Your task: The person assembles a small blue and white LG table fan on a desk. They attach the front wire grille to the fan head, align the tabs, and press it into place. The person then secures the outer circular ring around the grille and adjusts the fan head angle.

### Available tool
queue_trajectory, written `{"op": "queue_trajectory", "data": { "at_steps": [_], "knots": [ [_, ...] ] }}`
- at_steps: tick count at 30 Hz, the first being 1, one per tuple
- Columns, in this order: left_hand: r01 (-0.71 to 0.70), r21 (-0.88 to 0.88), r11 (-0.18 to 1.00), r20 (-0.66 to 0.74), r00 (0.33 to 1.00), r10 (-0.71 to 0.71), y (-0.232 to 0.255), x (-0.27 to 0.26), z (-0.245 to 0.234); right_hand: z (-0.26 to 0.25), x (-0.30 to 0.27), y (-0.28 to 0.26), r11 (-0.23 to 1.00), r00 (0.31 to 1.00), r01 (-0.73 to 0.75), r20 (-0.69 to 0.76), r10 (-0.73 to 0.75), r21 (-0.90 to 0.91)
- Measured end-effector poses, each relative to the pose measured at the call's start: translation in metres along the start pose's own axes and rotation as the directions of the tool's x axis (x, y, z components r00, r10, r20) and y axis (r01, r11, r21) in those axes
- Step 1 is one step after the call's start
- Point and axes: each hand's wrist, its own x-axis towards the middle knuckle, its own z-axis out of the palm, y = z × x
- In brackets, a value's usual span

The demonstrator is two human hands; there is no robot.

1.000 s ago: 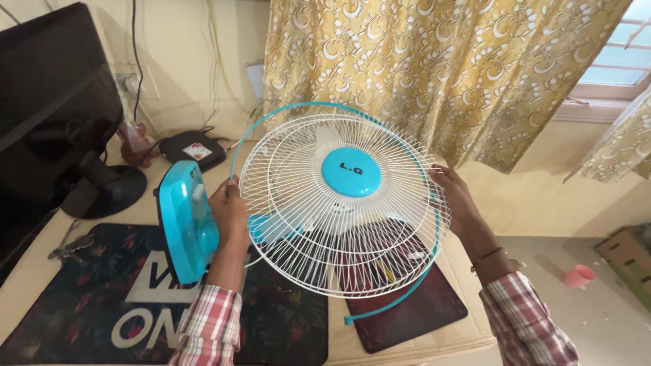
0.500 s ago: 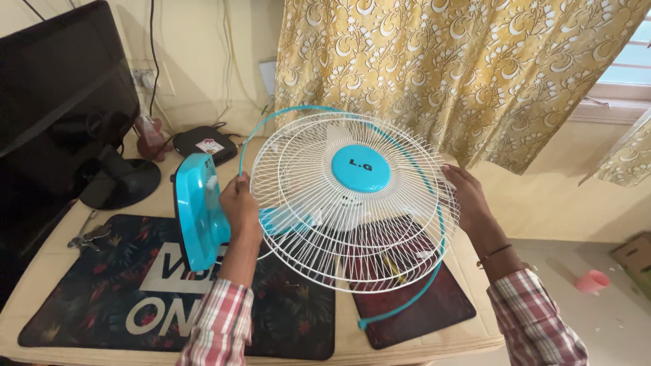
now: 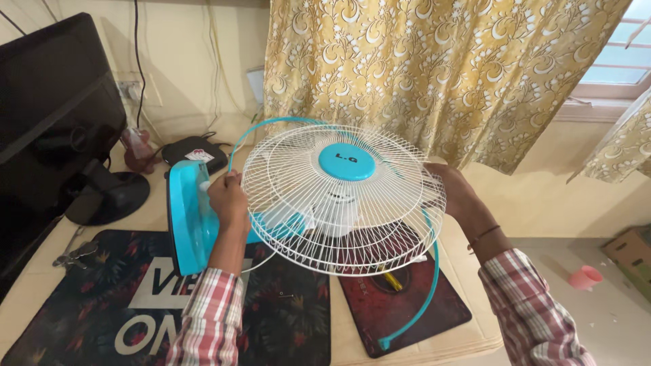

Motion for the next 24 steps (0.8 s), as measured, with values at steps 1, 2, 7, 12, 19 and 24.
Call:
{"op": "queue_trajectory", "data": {
  "at_steps": [1,2,7,12,19,24],
  "knots": [
    [0.019,-0.039,0.999,0.015,1.0,-0.019,0.0,-0.004,-0.004,-0.001,0.004,0.002,1.0,1.0,-0.008,-0.006,0.008,0.0],
    [0.04,-0.077,0.996,0.031,0.999,-0.038,0.001,-0.008,-0.009,-0.002,0.009,0.003,0.999,0.999,-0.034,-0.018,0.034,-0.004],
    [0.116,-0.15,0.982,0.087,0.991,-0.103,0.01,-0.028,-0.024,-0.004,0.019,0.01,0.995,0.995,-0.098,-0.014,0.097,-0.012],
    [0.189,-0.172,0.967,0.089,0.98,-0.176,0.024,-0.05,-0.03,-0.008,0.003,0.014,0.992,0.991,-0.122,-0.05,0.122,0.014],
    [0.234,-0.217,0.948,0.03,0.972,-0.233,0.03,-0.093,-0.057,-0.006,-0.042,0.036,0.997,0.958,-0.054,-0.285,0.036,-0.058],
    [0.191,-0.287,0.939,0.031,0.981,-0.19,0.031,-0.146,-0.081,-0.006,-0.061,0.045,0.998,0.997,0.018,-0.08,-0.014,0.052]
  ]
}}
